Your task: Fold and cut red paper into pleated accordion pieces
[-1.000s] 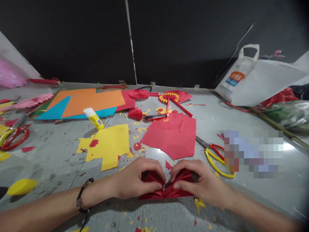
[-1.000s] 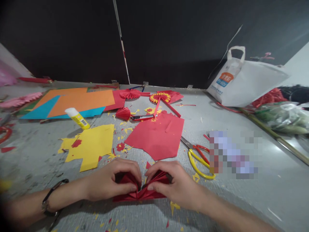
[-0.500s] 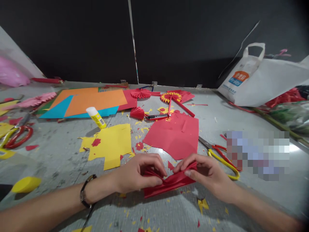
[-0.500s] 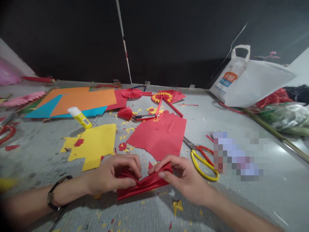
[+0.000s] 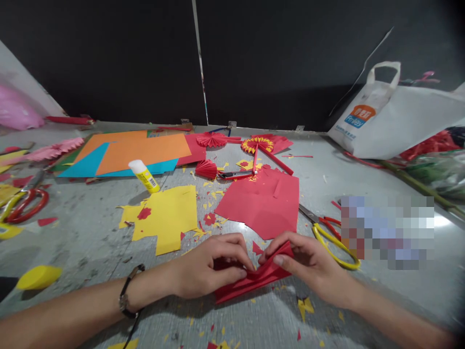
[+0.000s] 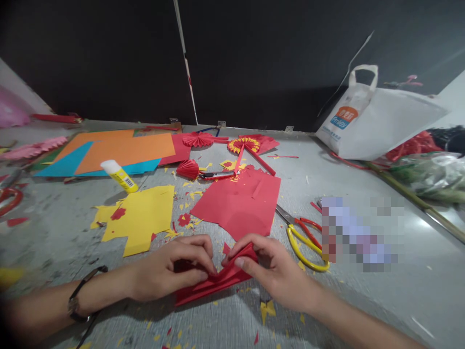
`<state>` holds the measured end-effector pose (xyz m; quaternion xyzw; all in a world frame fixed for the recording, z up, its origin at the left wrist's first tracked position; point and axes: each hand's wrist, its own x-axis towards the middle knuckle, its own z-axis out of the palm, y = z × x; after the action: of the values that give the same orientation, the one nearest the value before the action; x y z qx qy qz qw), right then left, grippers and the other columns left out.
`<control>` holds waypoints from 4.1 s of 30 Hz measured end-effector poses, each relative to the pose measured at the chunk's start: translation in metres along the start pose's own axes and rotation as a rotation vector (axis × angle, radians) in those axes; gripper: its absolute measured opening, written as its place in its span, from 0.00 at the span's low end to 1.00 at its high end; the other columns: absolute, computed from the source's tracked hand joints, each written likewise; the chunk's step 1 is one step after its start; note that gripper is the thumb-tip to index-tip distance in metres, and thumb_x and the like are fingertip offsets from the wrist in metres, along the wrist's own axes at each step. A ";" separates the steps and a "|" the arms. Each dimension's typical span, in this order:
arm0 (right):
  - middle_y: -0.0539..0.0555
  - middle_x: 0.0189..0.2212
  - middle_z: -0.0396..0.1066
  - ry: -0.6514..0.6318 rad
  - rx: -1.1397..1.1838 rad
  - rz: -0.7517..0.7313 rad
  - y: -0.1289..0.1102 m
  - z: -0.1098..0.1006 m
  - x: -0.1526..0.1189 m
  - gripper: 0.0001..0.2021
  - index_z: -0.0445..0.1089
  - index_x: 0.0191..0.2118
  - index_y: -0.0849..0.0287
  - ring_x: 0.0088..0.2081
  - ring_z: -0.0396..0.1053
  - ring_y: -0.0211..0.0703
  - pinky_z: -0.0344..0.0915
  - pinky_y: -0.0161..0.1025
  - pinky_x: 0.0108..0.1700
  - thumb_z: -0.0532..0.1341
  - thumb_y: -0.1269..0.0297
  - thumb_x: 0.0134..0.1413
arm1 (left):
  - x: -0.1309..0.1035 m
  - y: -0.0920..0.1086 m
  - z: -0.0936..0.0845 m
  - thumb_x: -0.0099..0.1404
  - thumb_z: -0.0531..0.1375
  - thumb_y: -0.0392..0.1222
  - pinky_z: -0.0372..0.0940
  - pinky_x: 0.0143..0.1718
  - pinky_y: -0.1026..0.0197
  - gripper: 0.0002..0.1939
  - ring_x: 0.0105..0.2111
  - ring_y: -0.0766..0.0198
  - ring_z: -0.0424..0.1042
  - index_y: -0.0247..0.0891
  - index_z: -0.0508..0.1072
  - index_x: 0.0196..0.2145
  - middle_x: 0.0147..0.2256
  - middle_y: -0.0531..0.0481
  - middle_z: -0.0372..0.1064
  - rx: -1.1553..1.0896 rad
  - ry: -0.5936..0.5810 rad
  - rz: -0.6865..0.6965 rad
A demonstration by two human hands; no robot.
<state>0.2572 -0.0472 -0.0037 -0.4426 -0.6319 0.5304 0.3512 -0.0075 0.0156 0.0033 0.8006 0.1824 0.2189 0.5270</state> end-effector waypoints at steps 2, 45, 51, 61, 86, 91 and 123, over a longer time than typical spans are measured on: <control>0.54 0.46 0.79 0.112 -0.030 -0.005 0.002 0.002 -0.001 0.12 0.72 0.53 0.52 0.45 0.77 0.43 0.73 0.38 0.46 0.62 0.54 0.71 | 0.000 -0.001 0.000 0.72 0.61 0.37 0.64 0.41 0.62 0.06 0.38 0.63 0.71 0.40 0.79 0.42 0.38 0.50 0.71 0.001 0.065 -0.057; 0.51 0.41 0.83 0.058 -0.180 -0.238 -0.004 0.001 -0.005 0.07 0.77 0.47 0.51 0.43 0.81 0.38 0.76 0.32 0.46 0.69 0.66 0.64 | -0.005 0.002 0.005 0.75 0.55 0.30 0.71 0.46 0.62 0.14 0.43 0.60 0.77 0.36 0.76 0.52 0.45 0.41 0.77 0.242 -0.032 0.205; 0.54 0.42 0.83 -0.147 -0.007 -0.097 -0.009 0.004 -0.007 0.07 0.74 0.47 0.55 0.43 0.82 0.41 0.78 0.36 0.48 0.68 0.64 0.66 | -0.009 -0.001 0.005 0.76 0.55 0.30 0.70 0.45 0.63 0.12 0.42 0.60 0.76 0.37 0.75 0.51 0.45 0.41 0.75 0.251 -0.081 0.210; 0.53 0.40 0.83 -0.047 -0.147 -0.181 -0.014 0.008 -0.009 0.04 0.78 0.45 0.53 0.41 0.81 0.41 0.78 0.35 0.45 0.67 0.63 0.66 | -0.004 -0.001 0.011 0.60 0.74 0.50 0.59 0.23 0.69 0.33 0.23 0.71 0.63 0.42 0.69 0.58 0.34 0.55 0.71 -0.104 0.319 -0.333; 0.53 0.47 0.83 -0.003 -0.435 -0.474 -0.010 0.015 -0.005 0.17 0.74 0.59 0.48 0.47 0.82 0.46 0.78 0.40 0.48 0.60 0.71 0.69 | -0.001 0.005 0.028 0.62 0.74 0.51 0.76 0.26 0.62 0.30 0.28 0.62 0.79 0.40 0.64 0.52 0.39 0.48 0.76 -0.601 0.432 -0.430; 0.53 0.49 0.82 -0.045 -0.419 -0.456 -0.010 0.015 -0.004 0.16 0.73 0.59 0.50 0.48 0.81 0.44 0.77 0.39 0.49 0.59 0.70 0.71 | -0.007 0.001 0.030 0.72 0.64 0.52 0.76 0.33 0.61 0.28 0.28 0.67 0.78 0.44 0.65 0.65 0.49 0.45 0.77 -0.450 0.304 -0.336; 0.51 0.48 0.83 0.120 -0.453 -0.354 -0.001 0.015 -0.014 0.18 0.70 0.59 0.47 0.45 0.83 0.43 0.79 0.37 0.47 0.65 0.66 0.67 | -0.005 0.012 0.020 0.74 0.62 0.42 0.62 0.38 0.63 0.09 0.36 0.62 0.69 0.38 0.78 0.48 0.37 0.49 0.72 0.203 0.073 -0.061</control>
<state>0.2482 -0.0661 -0.0058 -0.4231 -0.7798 0.2793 0.3672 0.0000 -0.0069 0.0063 0.8353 0.2472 0.2124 0.4428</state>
